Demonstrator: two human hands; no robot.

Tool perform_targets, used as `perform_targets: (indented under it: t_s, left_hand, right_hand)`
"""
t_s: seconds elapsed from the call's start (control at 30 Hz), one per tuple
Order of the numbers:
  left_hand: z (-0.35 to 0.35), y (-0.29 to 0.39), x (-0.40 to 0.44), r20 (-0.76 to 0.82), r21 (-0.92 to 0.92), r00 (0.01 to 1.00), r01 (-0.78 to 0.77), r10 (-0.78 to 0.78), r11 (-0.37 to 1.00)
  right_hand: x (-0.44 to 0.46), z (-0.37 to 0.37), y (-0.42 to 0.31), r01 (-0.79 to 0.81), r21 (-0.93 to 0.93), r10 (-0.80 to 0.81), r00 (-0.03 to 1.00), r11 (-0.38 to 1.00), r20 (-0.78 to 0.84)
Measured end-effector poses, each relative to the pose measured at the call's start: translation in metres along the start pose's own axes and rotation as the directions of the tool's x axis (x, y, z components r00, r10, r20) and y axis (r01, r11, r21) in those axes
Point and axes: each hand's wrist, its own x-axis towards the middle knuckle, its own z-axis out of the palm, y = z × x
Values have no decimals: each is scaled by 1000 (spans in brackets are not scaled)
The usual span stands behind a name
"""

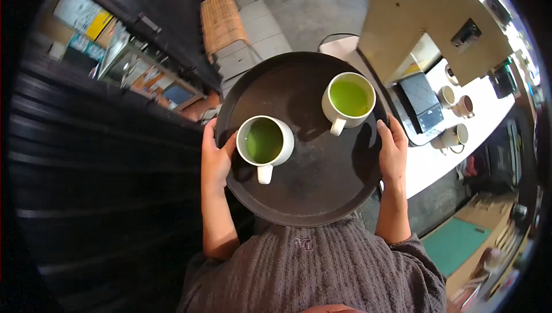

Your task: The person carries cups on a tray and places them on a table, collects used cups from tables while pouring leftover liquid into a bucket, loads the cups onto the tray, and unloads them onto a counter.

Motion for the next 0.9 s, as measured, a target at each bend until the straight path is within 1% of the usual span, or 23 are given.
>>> perform_targets:
  t_s: [0.03,0.1,0.23,0.3,0.33,0.37,0.4,0.43,0.47,0.57,0.6,0.63,0.67,0.7,0.77,0.8,0.83,0.87,0.9]
  left_hand:
    - [2,4,19,40,-5,999,11,-11,1000]
    - [11,13,54,120,80,992,-56,46,995]
    - [28,14,128,320,-11,944,-85,84,996]
    - [35,18,171,446,57,875,-238,188,970]
    - [37,19,191,494,63,855,-215,157,975]
    - [41,23,207,524,44,837,-210,157,977]
    - [47,30,223,565,19,816,-156,118,988]
    - [50,33,237,600,-3,795,-106,86,994]
    - [50,28,258,608,45,783,-194,127,980]
    - [53,36,292,650,-7,744,-195,153,981]
    - [52,45,301,687,13,723,-111,72,994]
    - [54,40,319,693,16,718,-105,64,994]
    - [54,30,339,686,16,720,-152,100,988]
    - [57,30,349,678,20,722,-201,134,979]
    - [58,37,367,658,45,738,-236,149,971]
    - [59,39,382,647,71,743,-280,169,957]
    - [56,40,387,635,110,752,-312,175,944]
    - [53,49,392,682,79,726,-192,87,978]
    - [53,50,402,673,86,733,-205,95,975]
  right_hand:
    - [0,3,-2,18,-38,-20,998,999,-66]
    - [1,6,1,43,22,-40,994,999,-103]
    - [-4,28,-4,38,-63,-55,951,997,-303]
    - [0,44,-9,35,-108,-76,913,994,-401]
    - [2,53,-5,34,-59,-56,897,998,-439]
    - [4,61,-5,37,-10,-37,880,999,-473]
    - [8,72,-11,34,56,-2,871,998,-491]
    - [12,82,-11,34,42,-7,857,999,-515]
    - [16,91,-7,47,54,-10,843,997,-538]
    - [26,121,-11,49,69,-1,822,996,-569]
    - [32,130,-12,25,40,3,805,999,-594]
    - [43,137,-15,-6,13,12,786,1000,-619]
    - [50,143,-20,3,90,49,819,996,-571]
    - [60,150,-20,7,95,49,817,995,-575]
    - [80,158,-15,-73,-33,39,802,997,-597]
    - [90,159,-5,-108,-81,38,798,991,-602]
    - [94,163,0,-126,-71,60,805,990,-591]
    - [107,167,1,-50,-43,17,821,998,-571]
    - [122,175,1,28,-7,-27,831,1000,-556]
